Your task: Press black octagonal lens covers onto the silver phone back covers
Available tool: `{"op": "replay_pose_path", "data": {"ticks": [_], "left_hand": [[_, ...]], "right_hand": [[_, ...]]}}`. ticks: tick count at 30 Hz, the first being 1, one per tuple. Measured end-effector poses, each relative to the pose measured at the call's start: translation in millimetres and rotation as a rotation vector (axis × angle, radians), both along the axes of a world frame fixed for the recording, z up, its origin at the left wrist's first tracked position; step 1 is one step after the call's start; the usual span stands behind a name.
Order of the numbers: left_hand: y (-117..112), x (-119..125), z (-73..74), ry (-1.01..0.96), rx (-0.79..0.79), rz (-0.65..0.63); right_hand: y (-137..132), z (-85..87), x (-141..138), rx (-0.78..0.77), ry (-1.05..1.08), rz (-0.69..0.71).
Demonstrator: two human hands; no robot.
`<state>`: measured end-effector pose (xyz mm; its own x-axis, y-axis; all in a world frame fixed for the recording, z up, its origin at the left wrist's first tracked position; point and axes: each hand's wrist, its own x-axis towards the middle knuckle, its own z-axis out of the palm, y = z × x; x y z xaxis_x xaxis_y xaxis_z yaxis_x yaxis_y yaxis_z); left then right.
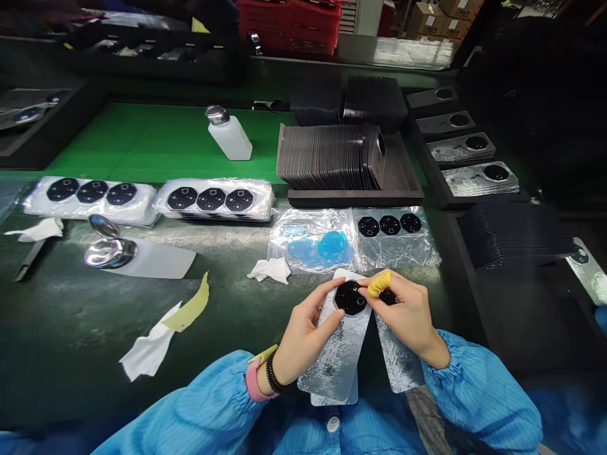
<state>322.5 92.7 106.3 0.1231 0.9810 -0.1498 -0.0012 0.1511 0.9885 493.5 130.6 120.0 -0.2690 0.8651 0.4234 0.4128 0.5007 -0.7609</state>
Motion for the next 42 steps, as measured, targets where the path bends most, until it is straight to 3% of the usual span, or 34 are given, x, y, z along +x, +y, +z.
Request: {"op": "replay_pose_path", "data": {"ticks": [8, 23, 42], "left_hand": [[-1, -2, -2.4, -0.004, 0.005, 0.001], [-4, -1, -0.9, -0.125, -0.015, 0.002], [-14, -2, 0.4, -0.051, 0.088, -0.006]], "right_hand": [[0, -1.8, -1, 0.019, 0.004, 0.005], [-1, 2.3, 0, 0.199, -0.105, -0.022], [-8, 9.9, 2, 0.316, -0.073, 0.008]]}}
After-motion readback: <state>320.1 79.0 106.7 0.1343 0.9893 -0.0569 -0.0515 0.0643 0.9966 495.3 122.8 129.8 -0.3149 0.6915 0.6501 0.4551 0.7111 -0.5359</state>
